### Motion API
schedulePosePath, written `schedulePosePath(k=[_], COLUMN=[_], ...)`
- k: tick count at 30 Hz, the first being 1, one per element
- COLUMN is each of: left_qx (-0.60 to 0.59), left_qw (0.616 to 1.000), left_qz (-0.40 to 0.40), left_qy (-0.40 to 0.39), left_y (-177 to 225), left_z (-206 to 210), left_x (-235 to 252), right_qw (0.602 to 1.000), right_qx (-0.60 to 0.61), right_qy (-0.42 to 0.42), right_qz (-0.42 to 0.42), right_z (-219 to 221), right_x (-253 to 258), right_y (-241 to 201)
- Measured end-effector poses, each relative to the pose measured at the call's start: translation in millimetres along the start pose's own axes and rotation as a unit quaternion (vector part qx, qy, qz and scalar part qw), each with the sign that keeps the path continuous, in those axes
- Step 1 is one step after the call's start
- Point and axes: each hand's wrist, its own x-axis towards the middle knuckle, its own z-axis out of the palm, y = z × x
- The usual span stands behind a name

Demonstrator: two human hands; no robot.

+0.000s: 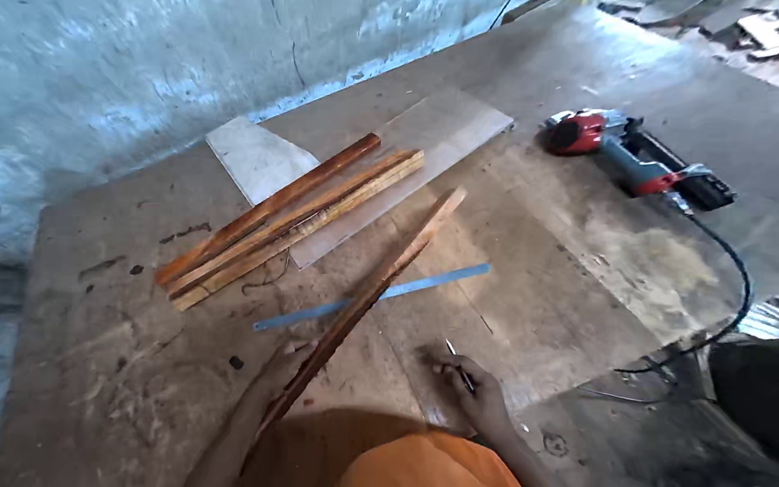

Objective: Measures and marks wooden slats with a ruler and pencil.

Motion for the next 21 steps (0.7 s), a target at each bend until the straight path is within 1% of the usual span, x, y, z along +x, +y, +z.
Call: schedulePosePath(k=[2,4,7,9,10,12,13,16,17,18,21], left_qx=[-0.067,-0.137,-0.193,-0.202,-0.198,-0.182,-0.175,-0.174,-0.175,-0.173,-0.135], left_qw=[0.995,0.978,0.949,0.931,0.929,0.938,0.935,0.899,0.888,0.881,0.89], left_qz=[0.002,0.009,0.022,0.017,0.008,-0.015,-0.021,-0.005,-0.011,-0.019,-0.038], left_qy=[-0.079,-0.156,-0.25,-0.304,-0.312,-0.295,-0.308,-0.402,-0.426,-0.44,-0.435], left_y=[-19,-36,-45,-44,-40,-21,-15,-14,-13,-7,22], left_z=[12,21,40,53,58,67,70,79,83,88,100], left_x=[-20,-32,-42,-45,-48,-58,-59,-45,-40,-41,-49], right_qw=[1.0,0.999,0.998,0.997,0.996,0.995,0.994,0.992,0.992,0.991,0.989], right_qx=[0.017,0.031,0.054,0.06,0.064,0.074,0.081,0.089,0.087,0.092,0.105], right_qy=[0.011,0.018,0.036,0.051,0.06,0.074,0.079,0.092,0.096,0.098,0.106], right_qz=[-0.005,-0.008,-0.003,-0.003,-0.004,-0.003,-0.002,0.002,0.006,0.009,0.022], right_z=[1,1,0,-2,-4,-7,-10,-19,-22,-25,-34], right_x=[-10,-18,-32,-39,-42,-47,-50,-55,-57,-58,-60], right_y=[-10,-19,-28,-33,-37,-42,-43,-44,-46,-49,-48])
